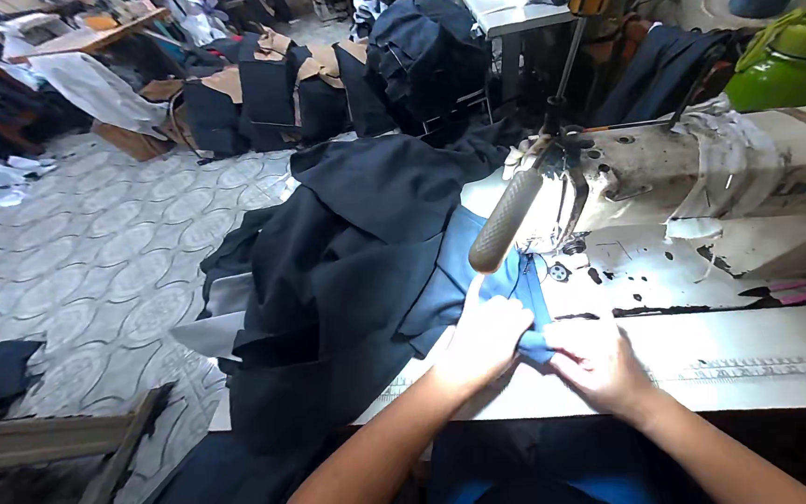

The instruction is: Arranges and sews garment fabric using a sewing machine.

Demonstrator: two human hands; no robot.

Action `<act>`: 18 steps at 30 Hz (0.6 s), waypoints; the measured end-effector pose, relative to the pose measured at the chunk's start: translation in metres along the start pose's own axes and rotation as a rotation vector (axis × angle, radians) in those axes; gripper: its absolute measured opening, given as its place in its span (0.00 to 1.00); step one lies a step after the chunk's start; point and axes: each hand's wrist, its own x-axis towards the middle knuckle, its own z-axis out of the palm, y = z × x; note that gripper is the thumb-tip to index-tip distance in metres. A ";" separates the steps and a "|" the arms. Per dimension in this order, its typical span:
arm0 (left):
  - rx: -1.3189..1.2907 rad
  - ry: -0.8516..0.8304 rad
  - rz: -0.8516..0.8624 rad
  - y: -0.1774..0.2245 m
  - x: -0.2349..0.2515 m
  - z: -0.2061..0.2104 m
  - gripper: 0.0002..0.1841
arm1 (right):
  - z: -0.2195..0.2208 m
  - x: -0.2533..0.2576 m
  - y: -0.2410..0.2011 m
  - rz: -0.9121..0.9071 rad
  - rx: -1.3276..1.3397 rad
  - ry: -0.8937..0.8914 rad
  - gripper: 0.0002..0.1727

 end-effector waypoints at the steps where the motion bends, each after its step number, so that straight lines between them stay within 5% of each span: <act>1: 0.045 -0.090 -0.021 -0.003 0.000 -0.004 0.10 | 0.002 -0.004 -0.002 0.025 -0.030 -0.034 0.15; 10: -0.259 -0.565 -0.229 -0.018 0.016 -0.038 0.42 | 0.004 -0.013 -0.014 0.061 -0.172 -0.073 0.15; 13: -0.245 -0.458 -0.384 -0.021 0.024 -0.030 0.37 | 0.003 -0.015 -0.014 0.060 -0.224 -0.052 0.15; 18: -0.182 -0.424 -0.275 -0.017 0.016 -0.018 0.22 | 0.006 -0.021 -0.005 -0.021 -0.179 -0.078 0.15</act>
